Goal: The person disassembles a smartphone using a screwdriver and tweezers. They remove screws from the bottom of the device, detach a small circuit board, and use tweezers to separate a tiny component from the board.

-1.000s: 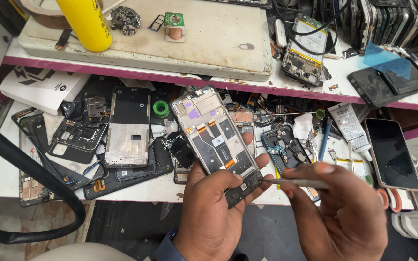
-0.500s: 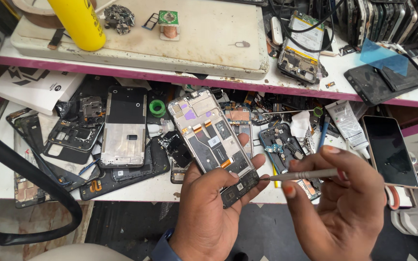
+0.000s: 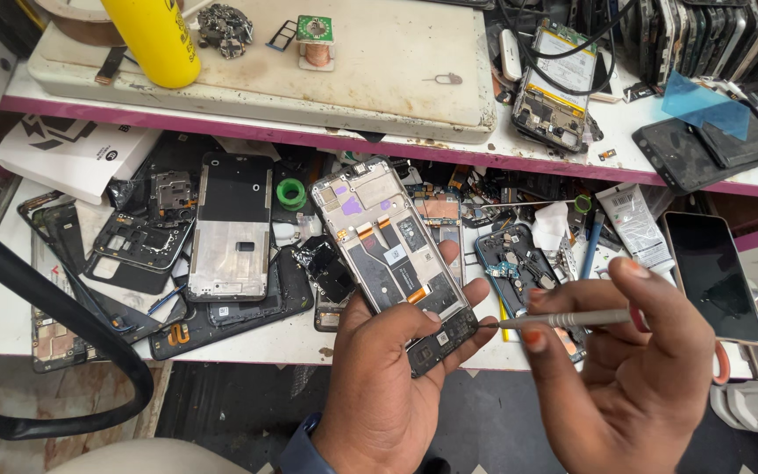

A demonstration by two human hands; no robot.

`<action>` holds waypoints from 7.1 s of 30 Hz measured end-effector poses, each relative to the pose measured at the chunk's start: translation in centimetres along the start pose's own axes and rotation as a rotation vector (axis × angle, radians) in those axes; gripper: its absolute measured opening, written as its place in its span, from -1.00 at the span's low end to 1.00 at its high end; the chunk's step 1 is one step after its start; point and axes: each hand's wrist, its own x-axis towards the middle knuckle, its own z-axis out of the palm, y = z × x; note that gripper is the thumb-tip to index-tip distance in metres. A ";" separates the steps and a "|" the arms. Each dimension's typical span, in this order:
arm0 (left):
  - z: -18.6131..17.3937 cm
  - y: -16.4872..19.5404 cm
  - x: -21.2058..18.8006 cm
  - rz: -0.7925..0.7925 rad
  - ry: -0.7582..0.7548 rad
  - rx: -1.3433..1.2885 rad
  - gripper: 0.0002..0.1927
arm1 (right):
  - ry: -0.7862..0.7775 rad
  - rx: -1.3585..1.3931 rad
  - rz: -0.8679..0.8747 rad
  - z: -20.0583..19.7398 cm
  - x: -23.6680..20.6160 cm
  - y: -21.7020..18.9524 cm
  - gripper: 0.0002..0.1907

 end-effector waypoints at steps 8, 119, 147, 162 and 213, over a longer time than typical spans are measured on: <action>-1.4 -1.0 0.7 0.070 -0.141 -0.053 -0.32 | 0.005 0.139 0.079 -0.1 -0.1 0.0 -0.31; 0.4 -0.2 -0.2 -0.007 -0.010 0.057 -0.45 | -0.195 0.239 0.005 -1.4 0.0 0.6 -0.46; 0.8 -0.2 -0.2 0.025 -0.033 0.035 -0.42 | -0.023 -0.008 -0.055 -0.5 0.3 -0.4 -0.24; 0.9 0.1 -0.5 -0.004 -0.036 0.050 -0.38 | -0.015 -0.012 0.045 -0.7 0.5 -0.9 -0.16; 1.0 0.3 -0.4 -0.031 -0.011 0.008 -0.44 | -0.015 -0.148 -0.156 -0.4 0.3 0.5 -0.20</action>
